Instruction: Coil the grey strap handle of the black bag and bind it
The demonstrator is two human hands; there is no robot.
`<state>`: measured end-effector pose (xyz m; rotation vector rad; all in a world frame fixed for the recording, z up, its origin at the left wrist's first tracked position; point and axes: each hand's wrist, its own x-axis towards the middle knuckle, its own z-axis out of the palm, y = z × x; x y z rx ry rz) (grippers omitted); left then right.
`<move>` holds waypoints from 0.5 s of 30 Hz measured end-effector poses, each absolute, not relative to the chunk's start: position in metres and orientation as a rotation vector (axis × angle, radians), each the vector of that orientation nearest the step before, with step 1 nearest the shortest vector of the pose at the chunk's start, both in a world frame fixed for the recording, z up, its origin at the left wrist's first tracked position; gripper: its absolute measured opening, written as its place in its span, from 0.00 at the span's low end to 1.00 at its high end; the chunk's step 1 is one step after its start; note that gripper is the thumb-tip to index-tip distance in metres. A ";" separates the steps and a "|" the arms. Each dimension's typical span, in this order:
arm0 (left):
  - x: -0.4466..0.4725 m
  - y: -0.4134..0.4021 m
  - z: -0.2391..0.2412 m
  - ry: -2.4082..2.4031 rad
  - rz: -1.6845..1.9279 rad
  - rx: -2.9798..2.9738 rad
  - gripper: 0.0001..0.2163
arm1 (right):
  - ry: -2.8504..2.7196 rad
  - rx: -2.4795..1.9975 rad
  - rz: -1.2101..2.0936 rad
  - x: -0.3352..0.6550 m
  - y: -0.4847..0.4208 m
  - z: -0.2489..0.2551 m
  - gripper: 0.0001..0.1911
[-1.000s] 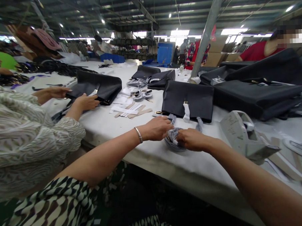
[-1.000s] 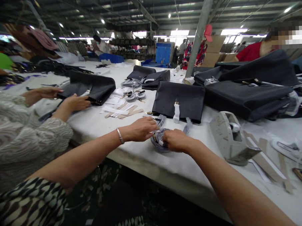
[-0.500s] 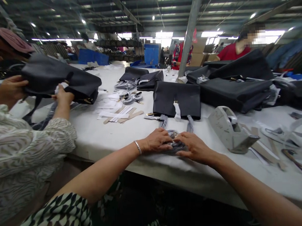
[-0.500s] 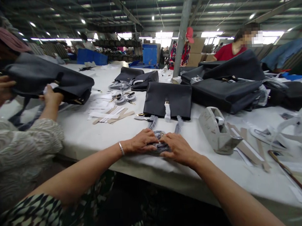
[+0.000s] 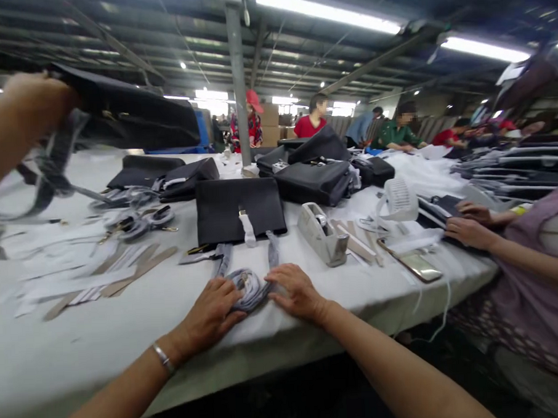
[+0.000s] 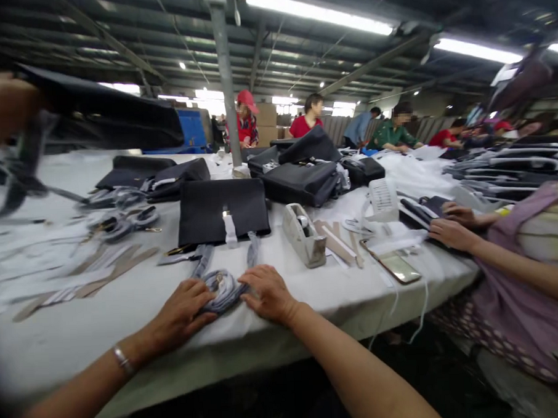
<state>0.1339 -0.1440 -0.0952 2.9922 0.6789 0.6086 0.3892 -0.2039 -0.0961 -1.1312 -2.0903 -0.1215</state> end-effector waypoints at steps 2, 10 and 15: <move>0.133 -0.141 -0.100 0.662 0.658 3.002 0.11 | -1.901 -1.095 -0.242 0.416 -0.221 -0.093 0.07; 0.144 -0.137 -0.104 0.738 0.821 3.084 0.11 | -1.232 -1.953 -0.443 0.586 -0.265 -0.069 0.14; 0.145 -0.133 -0.114 0.746 0.922 3.059 0.13 | -1.431 -2.188 -0.294 0.614 -0.230 -0.059 0.12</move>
